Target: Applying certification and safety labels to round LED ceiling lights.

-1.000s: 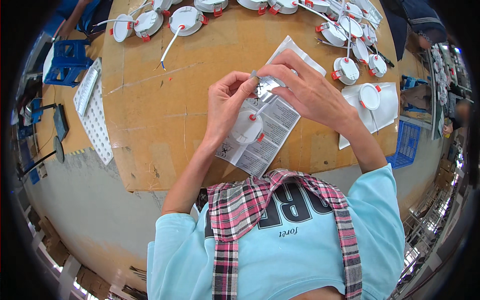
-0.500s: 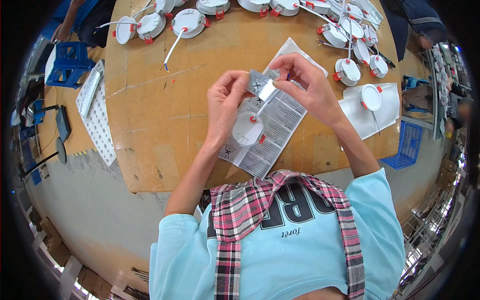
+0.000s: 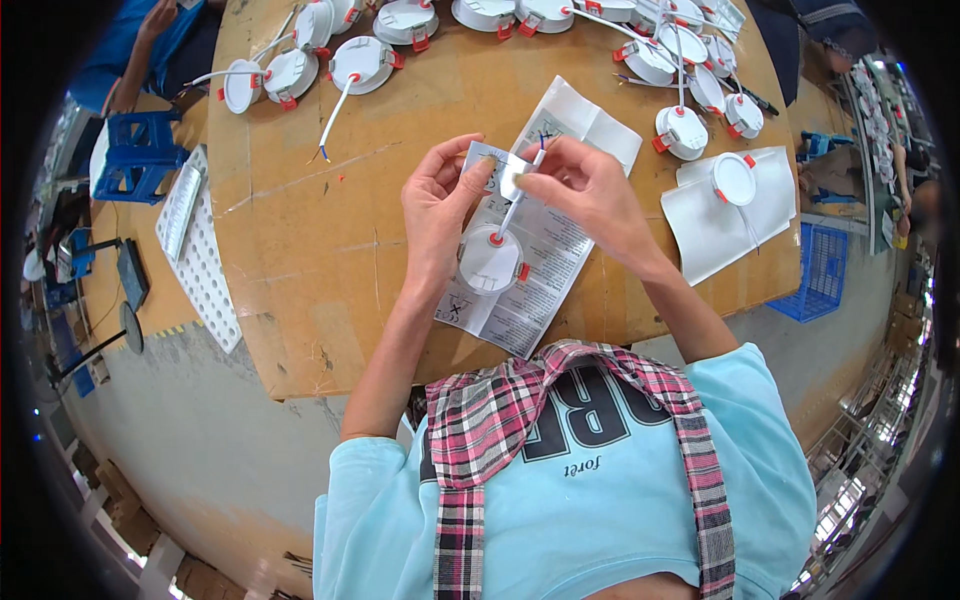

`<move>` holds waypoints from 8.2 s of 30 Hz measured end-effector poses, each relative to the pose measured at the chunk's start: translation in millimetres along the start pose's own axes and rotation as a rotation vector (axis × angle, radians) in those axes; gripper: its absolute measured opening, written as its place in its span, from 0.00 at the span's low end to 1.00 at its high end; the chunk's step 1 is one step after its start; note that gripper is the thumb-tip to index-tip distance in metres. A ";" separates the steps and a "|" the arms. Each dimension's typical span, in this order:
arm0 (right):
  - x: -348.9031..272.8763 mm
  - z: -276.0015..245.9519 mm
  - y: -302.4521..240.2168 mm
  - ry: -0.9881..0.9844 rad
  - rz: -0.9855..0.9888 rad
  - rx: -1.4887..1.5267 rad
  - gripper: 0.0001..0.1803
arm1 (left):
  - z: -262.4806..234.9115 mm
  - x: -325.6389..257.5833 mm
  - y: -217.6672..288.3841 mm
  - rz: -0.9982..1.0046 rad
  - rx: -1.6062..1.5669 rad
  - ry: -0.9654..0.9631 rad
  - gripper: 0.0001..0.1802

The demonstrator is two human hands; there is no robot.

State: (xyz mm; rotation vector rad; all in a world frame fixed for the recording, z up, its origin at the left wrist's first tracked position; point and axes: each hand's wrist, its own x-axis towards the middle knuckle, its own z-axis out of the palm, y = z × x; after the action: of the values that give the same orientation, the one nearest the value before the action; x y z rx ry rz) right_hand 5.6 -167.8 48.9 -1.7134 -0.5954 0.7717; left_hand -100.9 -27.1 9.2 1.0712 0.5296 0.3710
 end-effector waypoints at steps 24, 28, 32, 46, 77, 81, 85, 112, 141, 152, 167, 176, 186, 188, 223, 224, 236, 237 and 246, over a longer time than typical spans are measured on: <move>0.1 19.6 8.2 0.198 -0.054 0.029 0.12 | -3.5 -1.6 -5.6 0.084 0.073 0.058 0.09; 1.1 21.8 7.3 0.160 -0.080 0.043 0.12 | 2.0 -4.0 -1.2 0.013 -0.001 0.048 0.09; -0.8 23.2 6.3 0.148 -0.046 0.019 0.11 | -1.8 -1.9 -5.2 0.122 0.052 0.073 0.09; -5.3 25.3 9.9 0.153 -0.011 0.194 0.12 | -3.9 -3.1 9.8 -0.013 -0.125 0.107 0.09; 65.4 152.5 -22.8 -0.202 -0.212 -0.029 0.17 | -106.1 -79.9 13.0 0.494 1.215 0.303 0.35; 71.8 152.3 -15.8 -0.223 -0.206 -0.063 0.16 | -107.8 -79.8 13.3 0.456 1.159 0.299 0.35; 68.9 154.0 -10.3 -0.239 -0.161 0.174 0.14 | -116.3 -82.6 16.3 0.435 1.134 0.307 0.36; -10.6 91.8 -13.5 -0.171 -0.518 0.076 0.40 | -87.4 -124.9 44.0 0.200 0.114 -0.218 0.43; 5.0 -2.0 34.8 -0.475 -0.817 -0.705 0.22 | -49.6 96.6 6.4 0.440 -0.239 0.496 0.21; 7.1 -15.5 41.2 -0.535 -0.778 -0.580 0.11 | -78.4 68.5 45.2 0.338 -0.003 -0.248 0.18; 7.4 -21.8 49.5 0.118 -0.621 -0.683 0.11 | 2.2 -28.2 11.1 0.354 0.725 0.095 0.20; 1.6 -23.3 42.6 0.121 -0.575 -0.627 0.10 | 17.5 22.6 -6.5 0.213 0.726 0.060 0.33; 30.5 -9.9 19.9 0.109 -0.670 -0.613 0.08 | -0.6 24.7 -3.0 0.030 0.343 -0.171 0.19; 34.5 -8.4 34.1 0.118 -0.663 -0.606 0.08 | 8.8 7.1 23.2 0.043 0.597 -0.115 0.19; 38.8 -8.5 44.1 0.103 -0.609 -0.579 0.04 | -197.3 54.9 149.4 -0.183 0.936 -0.160 0.17; 38.6 -8.2 43.4 0.105 -0.614 -0.582 0.04 | -199.5 55.1 146.9 -0.181 0.936 -0.160 0.17; 37.4 -6.1 42.5 0.100 -0.611 -0.574 0.04 | -201.9 50.7 132.4 -0.074 0.891 0.006 0.20; 37.3 -5.6 42.9 0.097 -0.612 -0.570 0.04 | -200.1 47.4 131.9 0.030 0.904 0.102 0.20; 40.6 -11.3 51.7 0.134 -0.651 -0.583 0.04 | -33.4 -29.8 81.8 0.391 0.933 -0.169 0.16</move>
State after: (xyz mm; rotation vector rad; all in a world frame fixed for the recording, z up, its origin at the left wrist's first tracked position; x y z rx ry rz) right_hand 41.1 -159.1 -6.8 -1.8916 -1.2874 0.0068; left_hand -147.2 17.1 77.0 2.1054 0.3290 0.3724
